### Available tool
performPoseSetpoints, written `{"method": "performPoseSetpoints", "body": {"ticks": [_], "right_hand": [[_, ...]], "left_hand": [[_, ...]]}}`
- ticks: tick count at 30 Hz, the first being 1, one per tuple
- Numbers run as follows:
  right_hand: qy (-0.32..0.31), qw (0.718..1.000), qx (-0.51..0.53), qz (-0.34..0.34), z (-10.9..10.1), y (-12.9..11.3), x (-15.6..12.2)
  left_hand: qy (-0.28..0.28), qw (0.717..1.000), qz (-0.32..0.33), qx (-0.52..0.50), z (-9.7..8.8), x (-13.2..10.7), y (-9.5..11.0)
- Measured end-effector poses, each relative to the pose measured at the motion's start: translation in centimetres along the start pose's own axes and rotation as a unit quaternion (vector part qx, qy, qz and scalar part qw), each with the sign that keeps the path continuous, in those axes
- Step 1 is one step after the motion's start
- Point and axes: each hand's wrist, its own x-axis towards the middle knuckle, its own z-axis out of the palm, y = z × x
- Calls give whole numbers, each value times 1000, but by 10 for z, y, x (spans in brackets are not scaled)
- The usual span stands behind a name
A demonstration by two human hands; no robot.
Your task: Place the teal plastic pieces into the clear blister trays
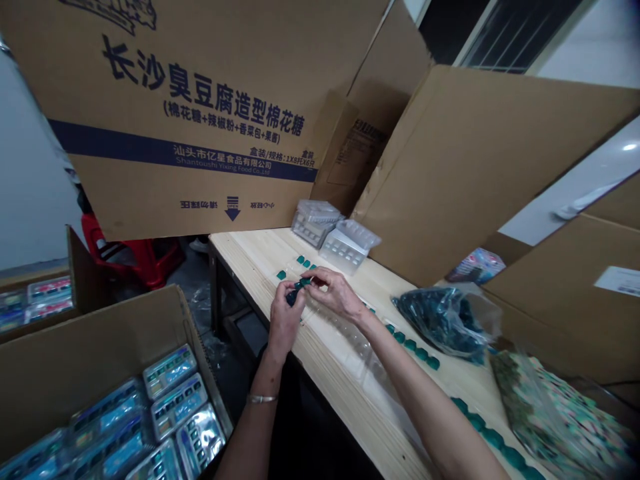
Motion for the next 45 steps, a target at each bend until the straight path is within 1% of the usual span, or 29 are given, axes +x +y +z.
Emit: {"method": "performPoseSetpoints", "body": {"ticks": [3, 5, 7, 9, 12, 14, 16, 19, 22, 26, 28, 31, 35, 37, 39, 41, 42, 44, 45], "right_hand": [[-32, 996, -38, -68, -5, -3, -2], [-46, 996, -39, -63, -7, -3, -3], [-40, 999, -15, -15, -6, -2, -4], [-34, 998, 27, 52, -5, 1, -5], [-39, 981, 119, 147, -2, 8, -6], [-40, 966, 170, 188, -2, 13, -7], [-41, 958, 194, 208, -2, 16, -7], [-49, 954, 202, 215, -3, 20, -7], [-53, 955, 201, 213, -5, 20, -8], [-36, 956, 184, 224, -8, 16, -11], [-29, 959, 171, 225, -9, 15, -13], [-18, 963, 151, 221, -6, 14, -16], [-4, 967, 130, 221, -2, 18, -18], [25, 967, 130, 218, -8, 25, -17], [102, 961, 139, 218, -22, 35, -16], [189, 943, 158, 224, -38, 44, -15], [214, 933, 171, 233, -44, 48, -15], [218, 917, 209, 262, -47, 49, -16], [208, 908, 235, 277, -44, 47, -17]], "left_hand": [[-10, 997, 52, 50, -2, -1, 4], [-27, 996, 70, 55, -2, -2, 6], [-40, 996, 64, 45, -1, -2, 5], [-47, 997, 47, 31, 0, -2, 2], [-62, 997, 35, 16, 2, -1, -2], [-66, 997, 44, 24, 2, 0, -3], [-66, 995, 54, 49, 1, -1, -1], [-69, 990, 74, 95, -2, -2, 4], [-75, 988, 78, 108, -4, -1, 8], [-85, 993, 45, 73, -6, 0, 8], [-99, 994, 23, 47, -6, 1, 7], [-122, 992, -5, 27, -5, 0, 6], [-136, 990, -30, 19, -4, -2, 6], [-140, 989, -43, 8, -8, -1, 8], [-130, 990, -58, -8, -15, 1, 10], [-96, 992, -83, -26, -23, 4, 12], [-79, 991, -98, -40, -26, 5, 13], [-66, 985, -133, -85, -28, 6, 13], [-72, 979, -153, -115, -26, 5, 13]]}}
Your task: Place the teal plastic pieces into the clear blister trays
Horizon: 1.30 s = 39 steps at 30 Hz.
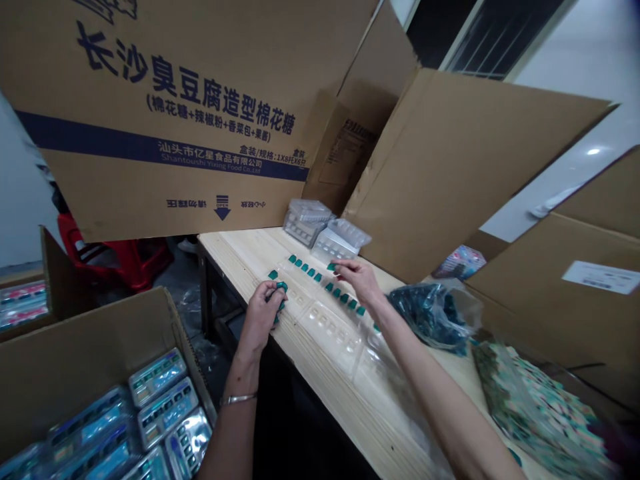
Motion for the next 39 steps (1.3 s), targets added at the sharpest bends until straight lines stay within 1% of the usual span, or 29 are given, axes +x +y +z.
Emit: {"method": "performPoseSetpoints", "body": {"ticks": [2, 4, 7, 9, 12, 17, 22, 26, 29, 32, 37, 39], "right_hand": [[-27, 998, 50, 42, 14, 3, -10], [-50, 991, 104, 68, 33, 7, -22], [-71, 983, 145, 89, 57, 9, -37], [-73, 983, 143, 91, 64, 8, -43], [-69, 987, 121, 76, 67, 7, -46], [-66, 994, 82, 35, 66, 11, -44], [-13, 1000, 27, 2, 68, 17, -39], [-7, 999, 45, 10, 69, 19, -38], [-27, 998, 50, 28, 71, 18, -40], [-41, 996, 62, 40, 72, 16, -42], [-27, 995, 85, 49, 69, 17, -43], [-23, 998, 56, 34, 67, 16, -41]], "left_hand": [[-23, 998, -36, -53, 7, -1, -4], [-36, 994, -57, -92, 16, -3, -9], [-47, 986, -57, -150, 25, -4, -13], [-50, 980, -53, -184, 25, -4, -14], [-42, 976, -50, -208, 22, -3, -12], [-24, 977, -43, -206, 21, -3, -8], [-13, 978, -43, -202, 23, -3, -7], [3, 982, -37, -183, 24, -3, -10], [4, 984, -38, -171, 24, -2, -13], [-8, 985, -35, -166, 25, -3, -13], [-40, 991, -47, -119, 22, -5, -10], [-20, 989, -49, -137, 18, -3, -9]]}}
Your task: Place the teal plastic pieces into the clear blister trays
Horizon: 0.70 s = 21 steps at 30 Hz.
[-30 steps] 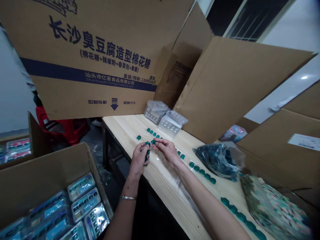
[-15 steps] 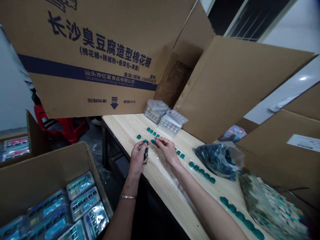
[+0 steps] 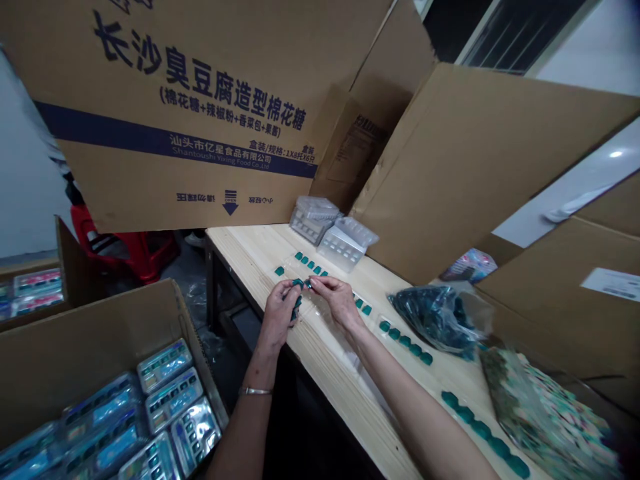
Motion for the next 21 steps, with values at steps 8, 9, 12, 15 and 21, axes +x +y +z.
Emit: {"method": "performPoseSetpoints", "body": {"ticks": [8, 9, 12, 15, 21], "right_hand": [[-5, 968, -176, -180, 12, 5, 29], [-13, 962, -198, -188, 16, 9, 33], [-38, 940, -267, -210, 29, 21, 43], [-63, 917, -315, -238, 38, 26, 45], [-80, 885, -377, -261, 48, 20, 43]], "left_hand": [[114, 981, 69, -142, -26, 8, 17], [113, 980, 64, -148, -27, 9, 17], [109, 980, 45, -162, -26, 9, 17], [106, 979, 32, -169, -25, 8, 16], [107, 978, 27, -178, -28, 9, 19]]}}
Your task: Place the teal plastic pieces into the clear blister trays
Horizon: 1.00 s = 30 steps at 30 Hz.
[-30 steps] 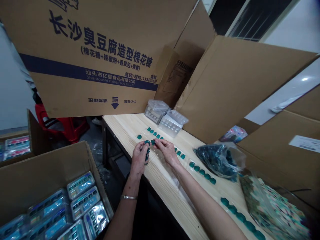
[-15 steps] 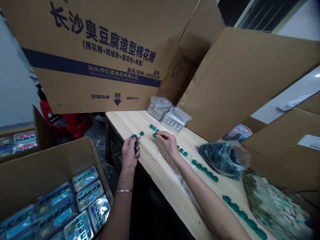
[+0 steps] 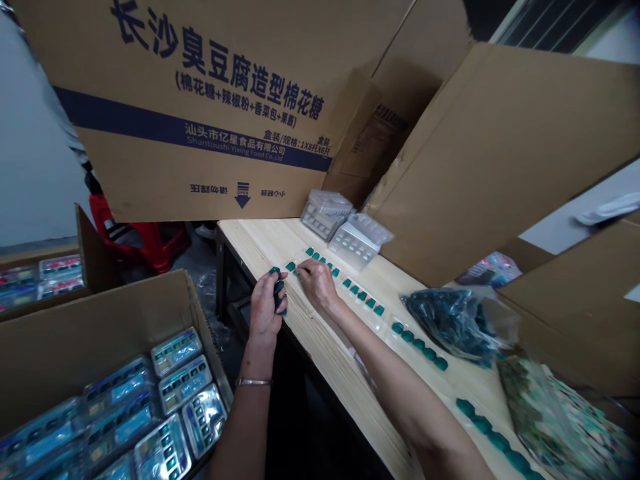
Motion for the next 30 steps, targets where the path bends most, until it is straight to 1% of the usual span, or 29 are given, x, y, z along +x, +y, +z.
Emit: {"method": "performPoseSetpoints", "body": {"ticks": [4, 9, 13, 15, 17, 19, 21, 22, 24, 26, 28, 30], "right_hand": [[5, 999, -43, 8, 3, -1, 3], [-45, 993, -108, 24, 6, -3, 5], [-91, 976, -194, 46, 12, -11, 4], [-98, 967, -231, 45, 16, -13, 4], [-93, 968, -230, 37, 16, -14, 3], [-76, 981, -175, 28, 11, -13, 3], [-42, 996, -68, 46, -1, -11, 3], [-28, 998, 0, 64, -9, -11, 2], [-25, 985, 135, 106, -25, -13, -1], [-49, 962, 234, 133, -39, -18, -6], [-64, 945, 282, 151, -46, -24, -12], [-49, 937, 299, 174, -49, -26, -19]], "left_hand": [[0, 1000, -7, -5, 0, 1, -1], [-5, 1000, -5, -13, -1, 1, -1], [-7, 1000, -8, -17, -1, 1, -1], [-12, 1000, -10, -16, -1, 1, -1], [-24, 999, -15, -13, 0, 1, -2], [-45, 999, -24, -7, 1, -1, -4], [-67, 997, -27, 6, 2, -3, -6], [-73, 997, -26, 18, 3, -4, -7], [-78, 995, -19, 54, 6, -5, -9], [-73, 992, -13, 105, 9, -7, -13], [-62, 985, -2, 162, 12, -9, -17], [-51, 976, 16, 211, 15, -12, -20]]}}
